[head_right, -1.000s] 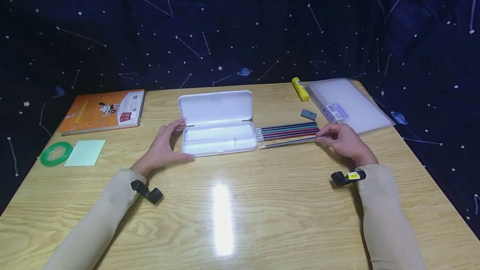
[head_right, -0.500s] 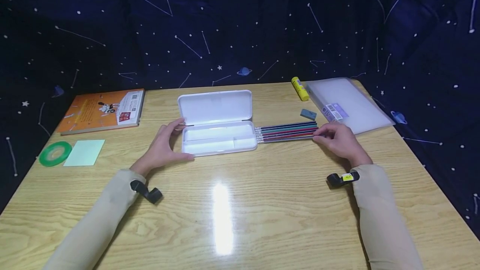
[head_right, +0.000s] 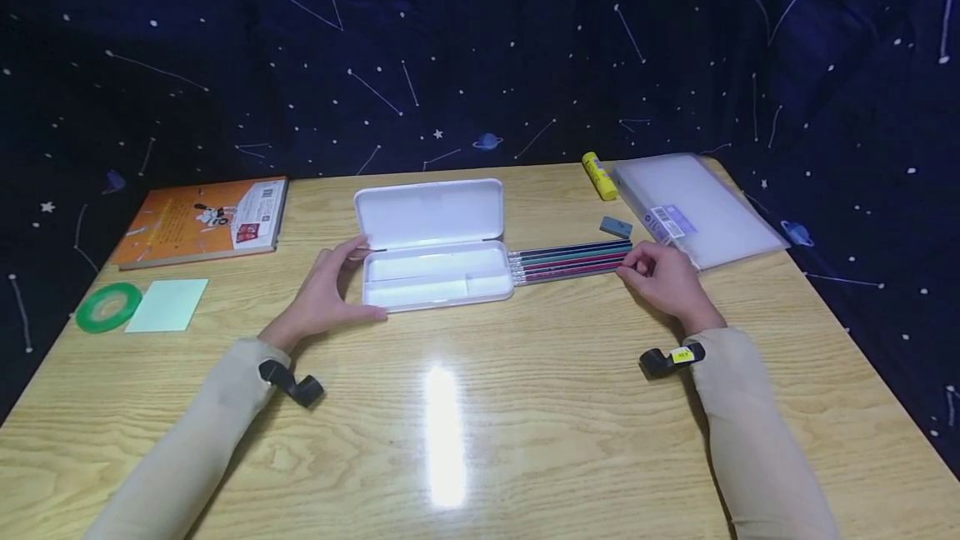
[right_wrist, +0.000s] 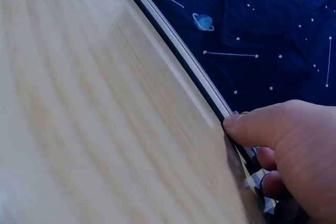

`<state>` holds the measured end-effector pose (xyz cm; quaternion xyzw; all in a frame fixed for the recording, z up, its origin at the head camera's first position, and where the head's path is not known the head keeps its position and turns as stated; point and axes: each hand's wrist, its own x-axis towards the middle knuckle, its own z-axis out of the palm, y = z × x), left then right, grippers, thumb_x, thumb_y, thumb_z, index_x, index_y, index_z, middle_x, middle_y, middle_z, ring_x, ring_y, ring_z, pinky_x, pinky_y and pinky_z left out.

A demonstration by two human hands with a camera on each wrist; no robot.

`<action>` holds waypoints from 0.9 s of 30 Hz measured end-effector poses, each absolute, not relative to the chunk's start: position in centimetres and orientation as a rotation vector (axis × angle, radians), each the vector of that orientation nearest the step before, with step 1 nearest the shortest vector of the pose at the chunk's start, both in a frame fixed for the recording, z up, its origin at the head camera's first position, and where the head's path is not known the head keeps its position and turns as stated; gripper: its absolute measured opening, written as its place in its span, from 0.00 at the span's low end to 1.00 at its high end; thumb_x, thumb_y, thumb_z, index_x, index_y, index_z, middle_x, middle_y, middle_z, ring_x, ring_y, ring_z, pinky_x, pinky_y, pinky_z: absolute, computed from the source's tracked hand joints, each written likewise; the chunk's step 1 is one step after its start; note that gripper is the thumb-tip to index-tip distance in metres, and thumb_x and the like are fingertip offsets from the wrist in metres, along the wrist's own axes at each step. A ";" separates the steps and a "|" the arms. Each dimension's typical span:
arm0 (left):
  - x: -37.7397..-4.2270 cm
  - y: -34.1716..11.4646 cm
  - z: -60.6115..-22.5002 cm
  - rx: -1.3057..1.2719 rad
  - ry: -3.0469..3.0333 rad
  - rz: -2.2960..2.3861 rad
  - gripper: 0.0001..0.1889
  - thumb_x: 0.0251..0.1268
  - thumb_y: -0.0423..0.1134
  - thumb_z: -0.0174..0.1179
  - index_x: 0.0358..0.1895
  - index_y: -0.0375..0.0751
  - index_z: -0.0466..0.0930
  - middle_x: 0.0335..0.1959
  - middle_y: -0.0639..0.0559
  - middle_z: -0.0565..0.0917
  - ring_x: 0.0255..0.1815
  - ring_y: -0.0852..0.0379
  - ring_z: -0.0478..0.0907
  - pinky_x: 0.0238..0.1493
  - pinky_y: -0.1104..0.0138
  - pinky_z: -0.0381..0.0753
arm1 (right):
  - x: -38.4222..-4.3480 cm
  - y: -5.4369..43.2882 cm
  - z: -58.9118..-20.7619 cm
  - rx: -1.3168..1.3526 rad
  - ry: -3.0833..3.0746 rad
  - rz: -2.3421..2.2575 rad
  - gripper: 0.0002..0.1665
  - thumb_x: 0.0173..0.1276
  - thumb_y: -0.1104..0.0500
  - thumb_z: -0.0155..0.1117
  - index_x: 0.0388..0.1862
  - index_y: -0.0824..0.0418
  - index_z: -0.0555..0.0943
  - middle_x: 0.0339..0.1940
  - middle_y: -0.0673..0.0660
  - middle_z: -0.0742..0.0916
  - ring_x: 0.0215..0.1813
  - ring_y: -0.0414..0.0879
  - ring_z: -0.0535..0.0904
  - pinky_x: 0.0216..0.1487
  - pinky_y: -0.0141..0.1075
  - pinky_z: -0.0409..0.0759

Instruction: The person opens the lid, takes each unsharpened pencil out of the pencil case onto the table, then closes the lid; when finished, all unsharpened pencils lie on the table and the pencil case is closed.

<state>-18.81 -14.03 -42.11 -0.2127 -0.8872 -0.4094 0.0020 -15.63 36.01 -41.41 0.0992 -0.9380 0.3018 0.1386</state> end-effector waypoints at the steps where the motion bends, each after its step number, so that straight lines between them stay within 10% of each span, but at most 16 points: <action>1: -18.8 -14.0 -42.1 -0.667 -2.782 -1.283 0.61 0.28 0.53 0.82 0.74 0.48 0.57 0.62 0.54 0.76 0.53 0.52 0.64 0.56 0.59 0.63 | -15.6 35.9 -41.3 0.279 -2.717 0.868 0.07 0.58 0.66 0.70 0.27 0.64 0.79 0.20 0.52 0.74 0.23 0.34 0.65 0.26 0.26 0.63; 27: -19.0 -14.1 -42.4 -0.690 -2.769 -1.275 0.61 0.28 0.53 0.82 0.74 0.48 0.57 0.62 0.53 0.76 0.54 0.52 0.64 0.57 0.58 0.63 | -17.9 28.9 -40.3 0.472 -2.724 0.996 0.05 0.64 0.60 0.67 0.31 0.60 0.80 0.19 0.50 0.74 0.23 0.39 0.67 0.25 0.28 0.64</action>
